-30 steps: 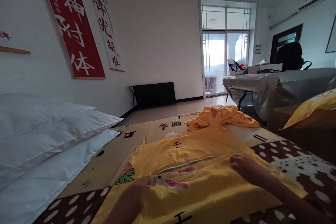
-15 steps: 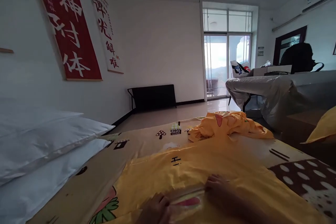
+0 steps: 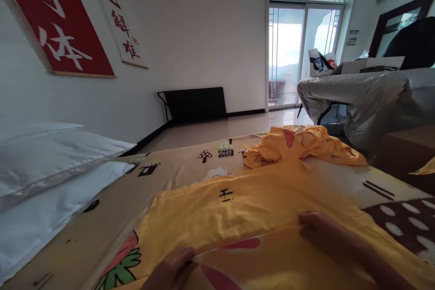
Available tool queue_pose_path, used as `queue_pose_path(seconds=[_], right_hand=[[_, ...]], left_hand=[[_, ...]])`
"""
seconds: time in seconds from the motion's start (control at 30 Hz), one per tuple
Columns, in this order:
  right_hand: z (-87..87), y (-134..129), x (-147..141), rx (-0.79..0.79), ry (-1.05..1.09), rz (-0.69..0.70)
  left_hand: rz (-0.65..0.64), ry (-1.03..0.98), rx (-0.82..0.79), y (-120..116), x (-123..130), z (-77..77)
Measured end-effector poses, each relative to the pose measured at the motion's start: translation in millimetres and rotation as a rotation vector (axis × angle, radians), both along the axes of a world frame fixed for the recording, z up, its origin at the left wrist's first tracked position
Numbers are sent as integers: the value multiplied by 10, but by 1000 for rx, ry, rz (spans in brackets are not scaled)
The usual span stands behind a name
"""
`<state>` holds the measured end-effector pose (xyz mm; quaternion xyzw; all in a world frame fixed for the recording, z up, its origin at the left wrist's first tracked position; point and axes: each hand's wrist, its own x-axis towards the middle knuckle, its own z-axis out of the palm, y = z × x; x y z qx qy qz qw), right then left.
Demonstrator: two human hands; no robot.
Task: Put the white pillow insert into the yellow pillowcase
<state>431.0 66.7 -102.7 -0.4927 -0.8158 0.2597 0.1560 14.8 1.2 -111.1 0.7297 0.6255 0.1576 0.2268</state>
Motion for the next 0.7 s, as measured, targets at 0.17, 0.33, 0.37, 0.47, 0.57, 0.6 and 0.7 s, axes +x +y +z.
queue_pose_path(seconds=[0.17,0.33,0.37,0.47,0.57,0.6,0.7], right_hand=[[-87,61,45,-22,7,-29],[-204,134,33,-42,12,-100],[-225,154,20,-34,7,-115],[-304,213,-27,14,-42,-129],[-387,225,-18,113,-97,-156],[-411,214,27,187,-105,-166],[-481,139,368,410,-161,-213]], left_hand=[[26,93,25,55,-61,-83],[64,80,87,71,-55,-119],[67,82,101,76,-41,-117],[64,106,168,96,8,-114],[65,250,287,89,-36,-161],[68,313,322,66,-101,-192],[134,378,337,-102,-463,-275]])
